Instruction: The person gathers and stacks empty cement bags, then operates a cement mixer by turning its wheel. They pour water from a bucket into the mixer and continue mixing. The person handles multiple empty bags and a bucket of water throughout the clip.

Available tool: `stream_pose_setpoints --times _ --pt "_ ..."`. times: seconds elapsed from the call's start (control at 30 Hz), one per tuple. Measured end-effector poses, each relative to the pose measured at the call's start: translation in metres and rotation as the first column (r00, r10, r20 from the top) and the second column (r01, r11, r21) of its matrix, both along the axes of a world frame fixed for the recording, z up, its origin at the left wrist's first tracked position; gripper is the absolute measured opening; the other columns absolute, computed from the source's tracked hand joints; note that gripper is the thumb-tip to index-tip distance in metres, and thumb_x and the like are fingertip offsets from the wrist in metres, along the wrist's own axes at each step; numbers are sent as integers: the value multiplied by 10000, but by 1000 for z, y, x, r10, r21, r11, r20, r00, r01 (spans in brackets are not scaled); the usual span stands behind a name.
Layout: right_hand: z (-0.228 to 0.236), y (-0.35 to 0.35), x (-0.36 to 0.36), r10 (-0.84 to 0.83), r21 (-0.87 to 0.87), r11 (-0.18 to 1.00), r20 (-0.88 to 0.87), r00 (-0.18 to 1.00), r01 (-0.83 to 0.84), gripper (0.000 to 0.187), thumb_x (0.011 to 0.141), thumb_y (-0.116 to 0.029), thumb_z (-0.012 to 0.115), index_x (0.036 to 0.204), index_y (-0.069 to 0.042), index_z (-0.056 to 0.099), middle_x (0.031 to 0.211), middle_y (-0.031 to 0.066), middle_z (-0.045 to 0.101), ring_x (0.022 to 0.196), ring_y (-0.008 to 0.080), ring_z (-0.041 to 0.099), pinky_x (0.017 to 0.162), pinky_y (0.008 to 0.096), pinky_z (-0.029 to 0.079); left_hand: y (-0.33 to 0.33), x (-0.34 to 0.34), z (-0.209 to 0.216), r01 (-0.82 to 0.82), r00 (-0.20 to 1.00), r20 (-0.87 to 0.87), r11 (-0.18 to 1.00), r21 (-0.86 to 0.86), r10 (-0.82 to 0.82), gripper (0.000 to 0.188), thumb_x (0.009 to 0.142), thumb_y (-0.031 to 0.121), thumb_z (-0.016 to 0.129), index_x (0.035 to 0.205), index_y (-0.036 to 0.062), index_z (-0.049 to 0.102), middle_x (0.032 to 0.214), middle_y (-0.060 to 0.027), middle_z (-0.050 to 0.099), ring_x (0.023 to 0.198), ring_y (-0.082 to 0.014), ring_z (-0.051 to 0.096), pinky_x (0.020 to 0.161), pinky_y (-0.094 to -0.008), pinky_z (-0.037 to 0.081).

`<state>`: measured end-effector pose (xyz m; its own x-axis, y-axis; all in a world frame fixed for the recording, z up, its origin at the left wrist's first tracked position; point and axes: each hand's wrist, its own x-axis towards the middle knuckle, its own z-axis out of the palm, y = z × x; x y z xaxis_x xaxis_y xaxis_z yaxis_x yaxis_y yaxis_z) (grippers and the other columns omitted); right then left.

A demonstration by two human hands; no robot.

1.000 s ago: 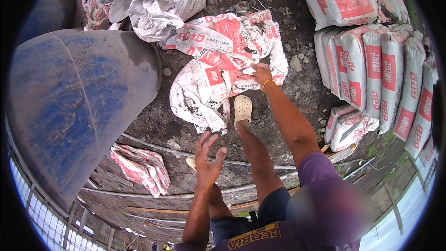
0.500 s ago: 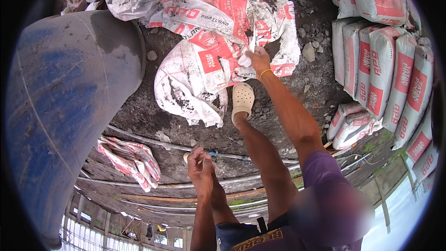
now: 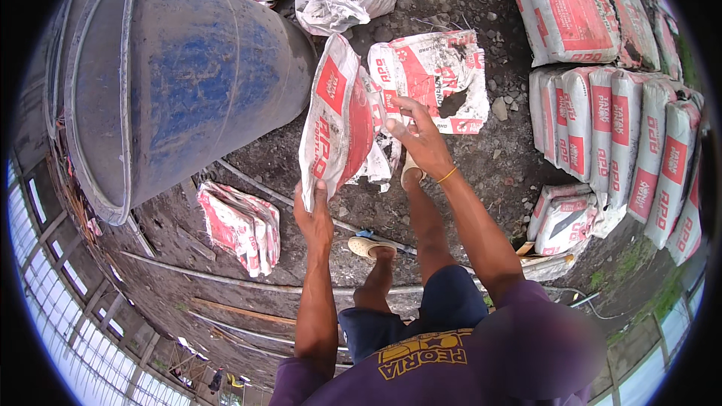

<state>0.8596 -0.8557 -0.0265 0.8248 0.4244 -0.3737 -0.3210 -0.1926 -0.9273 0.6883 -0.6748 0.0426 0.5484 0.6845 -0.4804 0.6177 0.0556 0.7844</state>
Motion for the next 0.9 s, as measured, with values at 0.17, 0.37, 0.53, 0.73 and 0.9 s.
stream_pose_setpoints --times 0.17,0.37,0.53,0.73,0.9 --pt "-51 55 -25 49 41 999 -485 873 -34 849 943 -610 648 1567 -101 380 1550 172 438 1437 355 406 1170 460 346 43 -101 56 79 996 -14 983 -167 -83 398 1023 322 673 1217 -25 661 1134 -58 651 1070 -156 560 963 -312 436" --pt "-19 147 -118 335 235 942 -620 709 -240 798 915 -619 687 1521 -165 437 1449 69 497 1359 275 442 1105 505 380 77 -260 102 145 980 169 961 -235 -106 309 950 246 763 1104 -18 716 1244 -76 574 1126 -186 573 992 -342 452" --pt "34 182 -236 550 117 831 -324 770 -544 255 975 -361 732 1064 -129 673 1052 -47 635 999 65 566 818 299 504 93 -395 92 -221 954 161 956 -195 254 386 960 274 758 1183 -20 645 1251 -73 560 1094 -147 579 923 -308 489" --pt "108 178 -321 580 338 809 -318 750 -482 941 769 -656 818 1435 -50 544 1412 77 566 1293 221 529 1122 399 397 88 -509 87 -405 838 272 874 -268 472 403 986 249 719 1271 28 539 1150 -60 608 972 -110 603 782 -251 512" --pt "124 203 -408 822 -4 546 -193 536 -838 818 708 -239 933 1410 -51 557 1323 50 597 1217 180 561 1045 356 466 92 -531 70 -578 702 281 753 -314 655 372 1021 245 673 1275 3 550 1161 -100 609 1043 -172 603 857 -317 535"
